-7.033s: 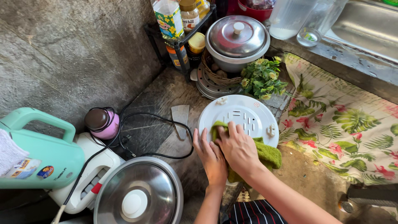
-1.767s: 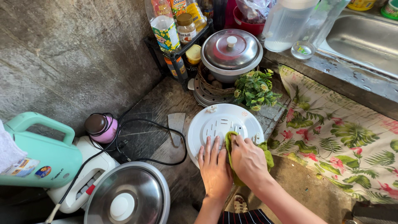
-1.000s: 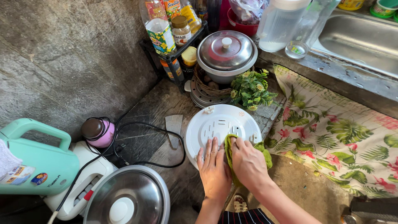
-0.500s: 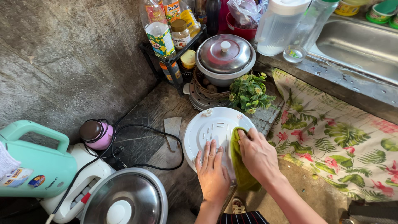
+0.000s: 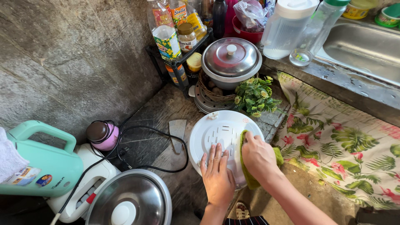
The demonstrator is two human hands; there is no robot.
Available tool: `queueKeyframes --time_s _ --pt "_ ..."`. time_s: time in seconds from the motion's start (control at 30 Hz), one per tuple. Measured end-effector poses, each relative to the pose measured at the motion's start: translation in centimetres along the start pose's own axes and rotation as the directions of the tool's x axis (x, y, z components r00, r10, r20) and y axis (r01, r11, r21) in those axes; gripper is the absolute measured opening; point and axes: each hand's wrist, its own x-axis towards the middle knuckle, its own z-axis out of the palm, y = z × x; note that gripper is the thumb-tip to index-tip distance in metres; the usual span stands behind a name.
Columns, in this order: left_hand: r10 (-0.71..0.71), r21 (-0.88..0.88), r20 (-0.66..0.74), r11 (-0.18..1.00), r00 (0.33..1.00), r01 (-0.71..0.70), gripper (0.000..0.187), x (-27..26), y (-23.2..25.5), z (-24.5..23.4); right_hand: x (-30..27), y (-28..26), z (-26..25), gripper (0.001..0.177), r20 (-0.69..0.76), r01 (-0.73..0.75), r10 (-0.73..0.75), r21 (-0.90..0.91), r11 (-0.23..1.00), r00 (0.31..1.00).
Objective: The person wipes the underside and body of a white rice cooker with a green cloth, then wipes the inner pot and the pot's exterior, reassembles the cooker, and handles the power cord at the end.
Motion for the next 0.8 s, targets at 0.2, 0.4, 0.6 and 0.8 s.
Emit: queueKeyframes --time_s 0.2,0.4,0.6,0.8 --pt "-0.009 0.023 0.023 1.000 1.000 0.008 0.050 0.1 -0.1 0.0 5.5 0.7 0.5 0.026 -0.219 0.141 -0.110 0.130 0.981 0.969" --pt "-0.005 0.003 -0.006 1.000 1.000 0.005 0.049 -0.1 -0.2 0.1 0.8 -1.2 0.2 0.029 0.012 0.016 -0.017 0.083 0.996 1.000" --pt "-0.018 -0.022 0.006 1.000 1.000 0.018 0.048 0.0 -0.2 0.1 -1.8 -2.6 -0.6 0.023 -0.038 0.061 -0.056 0.126 0.990 0.998" --pt "-0.002 0.002 0.022 1.000 1.000 0.002 0.050 0.0 -0.1 -0.2 0.4 -2.1 -1.1 0.021 -0.080 -0.033 0.044 0.127 0.991 0.996"
